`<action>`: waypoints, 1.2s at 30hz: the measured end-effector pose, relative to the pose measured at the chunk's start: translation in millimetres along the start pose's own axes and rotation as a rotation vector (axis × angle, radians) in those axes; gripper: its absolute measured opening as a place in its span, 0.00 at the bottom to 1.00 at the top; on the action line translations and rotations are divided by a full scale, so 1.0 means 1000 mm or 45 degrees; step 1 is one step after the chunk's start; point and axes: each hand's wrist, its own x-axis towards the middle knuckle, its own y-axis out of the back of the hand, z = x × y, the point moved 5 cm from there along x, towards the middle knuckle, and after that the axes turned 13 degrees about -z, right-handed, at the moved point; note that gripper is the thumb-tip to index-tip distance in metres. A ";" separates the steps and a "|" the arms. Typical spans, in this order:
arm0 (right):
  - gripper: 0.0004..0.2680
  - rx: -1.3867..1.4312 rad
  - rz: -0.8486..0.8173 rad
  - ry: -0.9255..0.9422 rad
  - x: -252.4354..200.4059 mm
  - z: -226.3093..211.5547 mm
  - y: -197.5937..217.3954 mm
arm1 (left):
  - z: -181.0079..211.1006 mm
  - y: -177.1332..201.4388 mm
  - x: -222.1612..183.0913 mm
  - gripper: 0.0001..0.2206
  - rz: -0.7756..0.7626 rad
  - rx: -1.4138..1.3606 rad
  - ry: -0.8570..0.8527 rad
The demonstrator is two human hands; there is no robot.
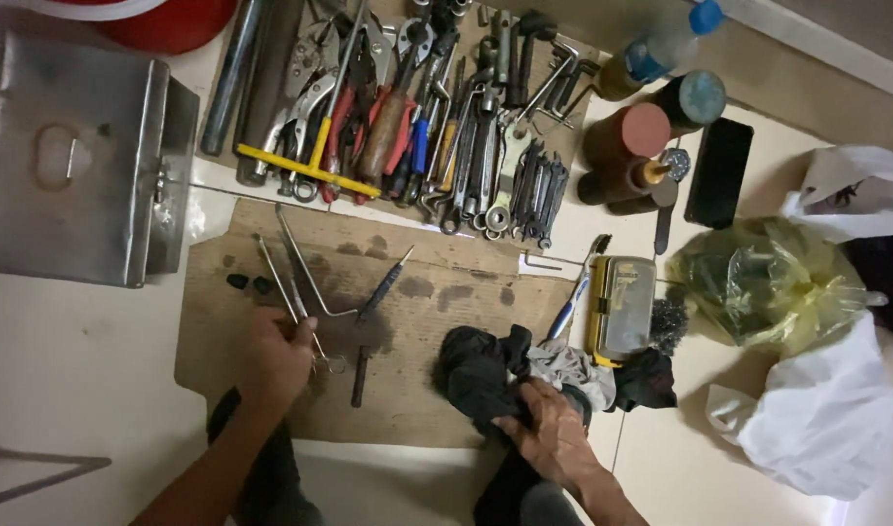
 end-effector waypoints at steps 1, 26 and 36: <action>0.15 -0.010 0.008 0.017 0.002 -0.001 0.000 | -0.003 0.005 0.001 0.13 0.032 -0.104 -0.045; 0.16 -0.014 -0.084 -0.116 0.004 -0.003 0.002 | 0.034 -0.013 0.001 0.12 -0.149 -0.058 0.175; 0.09 0.466 0.098 -0.182 -0.004 -0.001 0.011 | 0.017 -0.024 0.031 0.13 -0.158 -0.006 0.045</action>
